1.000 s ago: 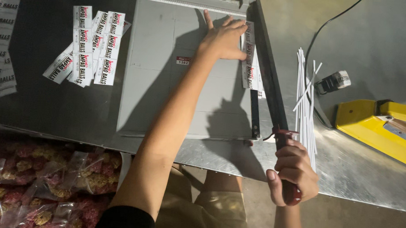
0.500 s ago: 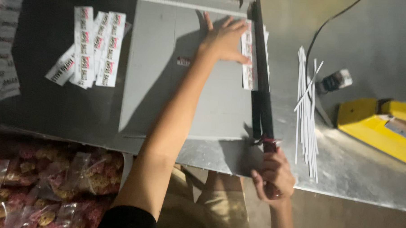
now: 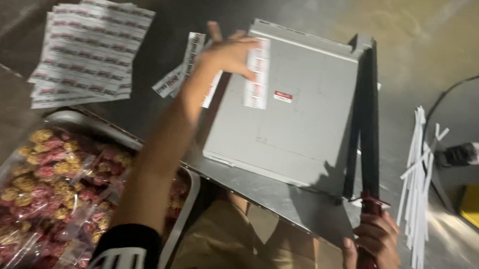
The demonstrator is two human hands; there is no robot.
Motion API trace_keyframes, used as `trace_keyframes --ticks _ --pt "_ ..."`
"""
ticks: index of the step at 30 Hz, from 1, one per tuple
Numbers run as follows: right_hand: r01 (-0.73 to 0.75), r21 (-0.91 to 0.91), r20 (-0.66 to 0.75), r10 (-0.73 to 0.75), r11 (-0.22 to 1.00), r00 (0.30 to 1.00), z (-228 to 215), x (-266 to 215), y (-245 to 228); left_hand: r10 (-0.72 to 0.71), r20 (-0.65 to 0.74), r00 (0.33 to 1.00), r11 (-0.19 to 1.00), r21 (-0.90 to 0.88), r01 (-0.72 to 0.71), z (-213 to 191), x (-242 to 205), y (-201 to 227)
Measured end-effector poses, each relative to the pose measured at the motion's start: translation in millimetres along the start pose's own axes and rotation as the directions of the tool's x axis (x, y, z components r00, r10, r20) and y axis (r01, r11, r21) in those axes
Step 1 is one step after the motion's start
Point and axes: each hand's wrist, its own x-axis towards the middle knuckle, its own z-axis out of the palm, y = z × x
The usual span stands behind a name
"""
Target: The person uses a paper cutter to trim a sheet of printed labels into smaller strips. They align the sheet on the cutter, press the blade down to cut, and then move the cut strips aside. The process is repeated multiple times throughout the clip.
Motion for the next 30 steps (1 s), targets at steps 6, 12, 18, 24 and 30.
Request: trace_keyframes --ticks 6,12,18,24,30 --pt "0.128 0.089 0.018 -0.13 0.988 0.991 3.2 -54.9 110.5 -0.266 -0.034 0.963 0.951 0.152 0.268 -26.9 -54.5 -119.1" --pt "0.068 -0.239 0.364 0.024 0.969 0.931 -30.3 -115.3 204.7 -0.716 -0.285 0.638 0.65 0.063 0.757 -40.9 -157.7 -267.8" --pt "0.117 -0.108 0.686 -0.011 0.987 0.727 -27.1 -82.6 253.5 -0.943 -0.188 0.274 0.28 -0.006 0.96 -32.3 -261.2 -321.0" --pt "0.05 -0.143 0.48 0.025 0.989 0.877 -39.6 -112.2 221.7 -0.922 -0.243 0.303 0.332 -0.09 0.939 -6.1 -265.8 -370.7" --pt "0.042 -0.304 0.779 0.223 0.952 0.586 -27.1 -81.7 239.8 -0.964 -0.02 0.264 0.264 -0.123 0.957 -14.4 -271.3 -377.5"
